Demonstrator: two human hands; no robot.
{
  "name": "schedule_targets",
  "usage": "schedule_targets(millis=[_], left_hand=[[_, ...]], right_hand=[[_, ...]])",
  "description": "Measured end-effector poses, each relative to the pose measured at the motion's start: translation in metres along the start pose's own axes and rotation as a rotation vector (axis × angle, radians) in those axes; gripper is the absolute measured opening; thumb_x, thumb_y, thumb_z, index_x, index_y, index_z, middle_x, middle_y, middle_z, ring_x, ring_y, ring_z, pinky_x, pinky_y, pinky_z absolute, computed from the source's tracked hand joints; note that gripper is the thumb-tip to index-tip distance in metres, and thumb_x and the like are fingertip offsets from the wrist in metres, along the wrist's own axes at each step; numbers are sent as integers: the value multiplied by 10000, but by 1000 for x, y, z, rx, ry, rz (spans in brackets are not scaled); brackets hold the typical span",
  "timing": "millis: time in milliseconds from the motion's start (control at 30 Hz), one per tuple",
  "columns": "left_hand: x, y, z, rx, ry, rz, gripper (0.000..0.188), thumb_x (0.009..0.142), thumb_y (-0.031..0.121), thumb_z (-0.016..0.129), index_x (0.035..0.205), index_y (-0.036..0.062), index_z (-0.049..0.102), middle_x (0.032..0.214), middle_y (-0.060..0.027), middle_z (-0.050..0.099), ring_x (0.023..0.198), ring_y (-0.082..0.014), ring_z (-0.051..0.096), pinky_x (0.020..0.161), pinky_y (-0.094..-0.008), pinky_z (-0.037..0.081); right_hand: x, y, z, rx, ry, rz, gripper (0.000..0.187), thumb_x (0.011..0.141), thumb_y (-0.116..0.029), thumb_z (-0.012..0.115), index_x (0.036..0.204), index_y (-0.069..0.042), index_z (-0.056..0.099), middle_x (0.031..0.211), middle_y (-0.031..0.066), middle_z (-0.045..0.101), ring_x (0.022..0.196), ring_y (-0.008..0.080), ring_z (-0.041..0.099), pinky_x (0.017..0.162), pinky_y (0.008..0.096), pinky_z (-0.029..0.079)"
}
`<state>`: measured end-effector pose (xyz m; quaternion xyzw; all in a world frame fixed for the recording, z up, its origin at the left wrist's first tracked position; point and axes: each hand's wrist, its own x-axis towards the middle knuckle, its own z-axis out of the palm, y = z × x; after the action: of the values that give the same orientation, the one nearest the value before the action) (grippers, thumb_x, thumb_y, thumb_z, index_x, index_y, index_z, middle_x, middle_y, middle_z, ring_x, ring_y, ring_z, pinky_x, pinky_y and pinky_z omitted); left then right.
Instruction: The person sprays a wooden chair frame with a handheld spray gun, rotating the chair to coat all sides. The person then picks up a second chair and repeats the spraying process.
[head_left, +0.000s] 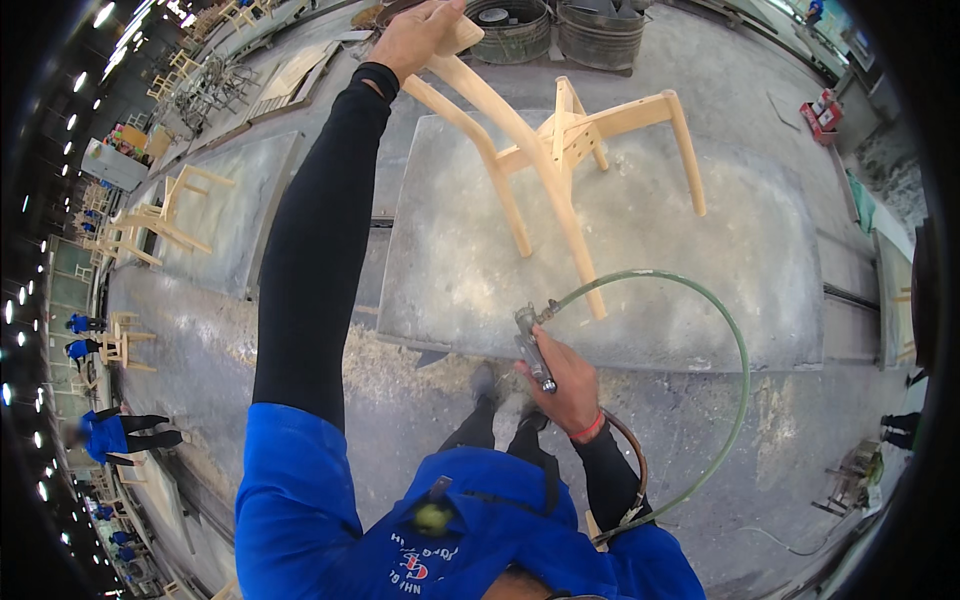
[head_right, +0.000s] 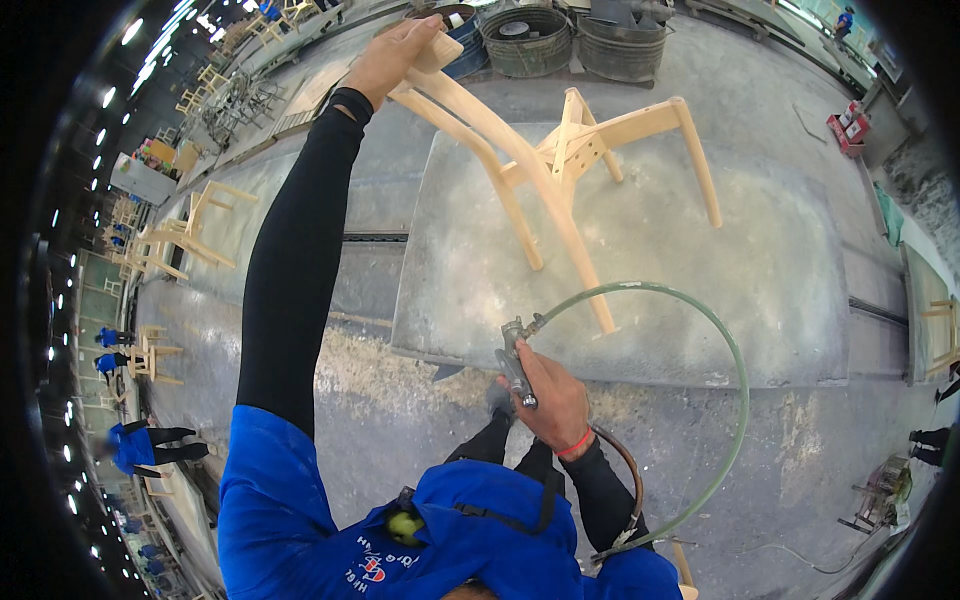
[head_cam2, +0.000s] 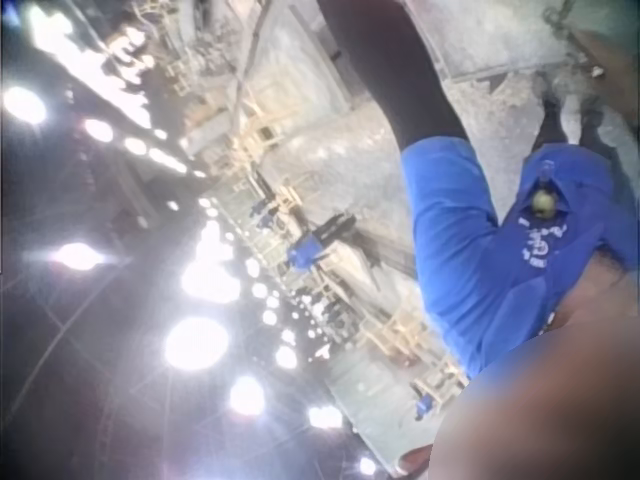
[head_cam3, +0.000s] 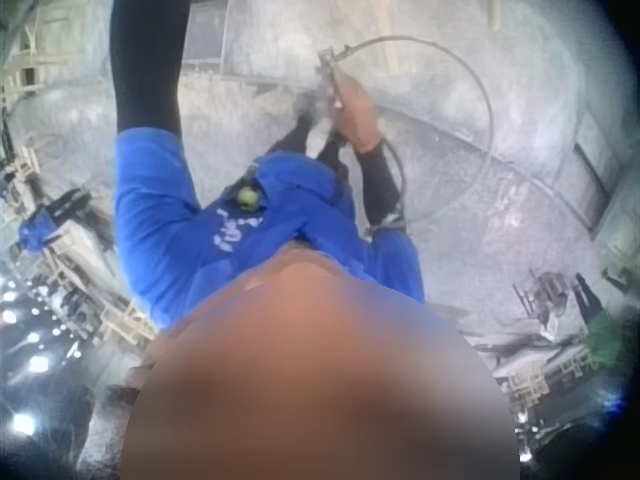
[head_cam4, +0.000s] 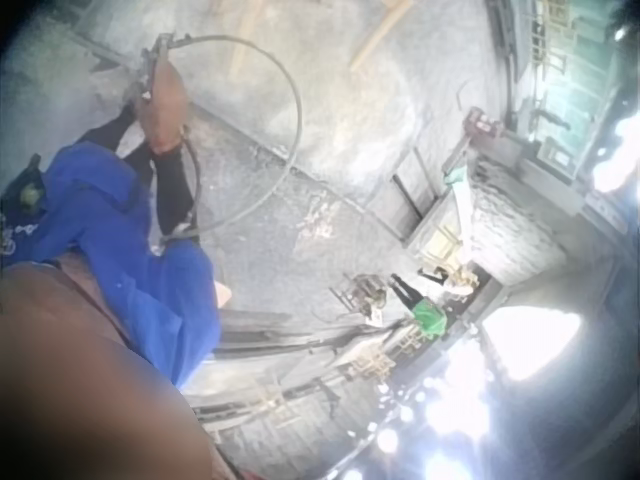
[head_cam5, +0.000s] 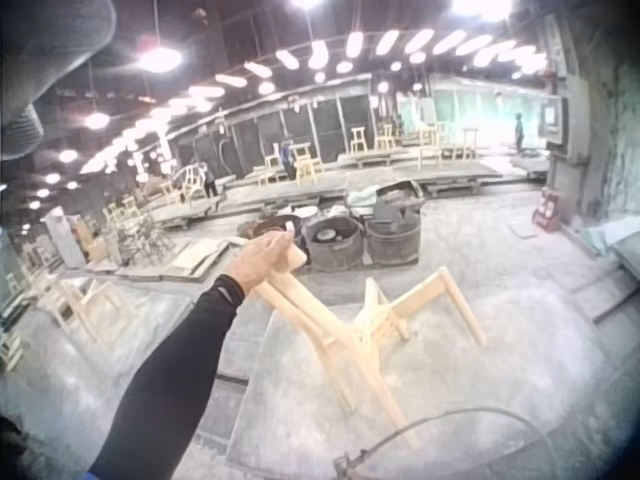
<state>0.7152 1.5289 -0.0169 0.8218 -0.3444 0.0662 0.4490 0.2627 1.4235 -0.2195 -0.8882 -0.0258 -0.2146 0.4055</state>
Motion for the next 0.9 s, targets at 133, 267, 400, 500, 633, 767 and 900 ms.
schedule_targets(millis=[133,267,400,500,633,767,900], left_hand=[[-6,16,-1,176,-6,25,617,1018,624,559,1276,86,713,1082,-81,717,977,-186,658,907,-310,509],[-4,28,-17,284,-137,153,681,982,677,570,1231,62,725,1037,-119,721,956,-196,669,896,-325,513],[2,28,-17,340,-221,120,642,969,649,600,1145,45,731,964,-115,704,883,-229,638,848,-365,502],[5,4,-11,315,-142,183,559,984,575,610,1106,43,732,944,-116,690,862,-253,610,832,-391,479],[-6,-27,14,717,68,450,387,1045,301,575,1378,120,656,1456,-131,561,1365,-307,511,1153,-406,408],[-40,19,51,34,283,388,228,953,276,698,913,55,734,875,-104,706,769,-271,645,764,-423,499],[-96,87,81,132,325,587,208,881,237,760,811,59,679,766,-102,647,722,-329,602,781,-450,481]], right_hand=[[1,-12,-3,39,49,24,598,837,-143,847,1366,6,611,1083,207,724,930,383,720,775,426,574],[-4,-26,-11,-24,9,97,591,842,-153,845,1365,-5,614,1062,203,722,905,382,715,756,433,566],[-23,-45,-25,-101,20,189,593,855,-208,838,1374,-29,612,1022,191,727,889,366,720,736,429,571],[-38,-54,-28,-159,65,215,569,876,-243,821,1374,-54,622,1035,178,734,889,358,725,744,430,579],[-62,-56,-39,-243,151,300,551,899,-286,804,1375,-67,636,1137,180,741,978,358,734,819,413,590],[-60,-59,-54,-299,159,459,556,943,-424,734,1399,-127,623,1102,175,742,945,361,732,793,432,589],[-55,-70,-66,-279,170,567,557,980,-469,661,1417,-132,586,1032,181,733,903,367,720,744,477,563]])
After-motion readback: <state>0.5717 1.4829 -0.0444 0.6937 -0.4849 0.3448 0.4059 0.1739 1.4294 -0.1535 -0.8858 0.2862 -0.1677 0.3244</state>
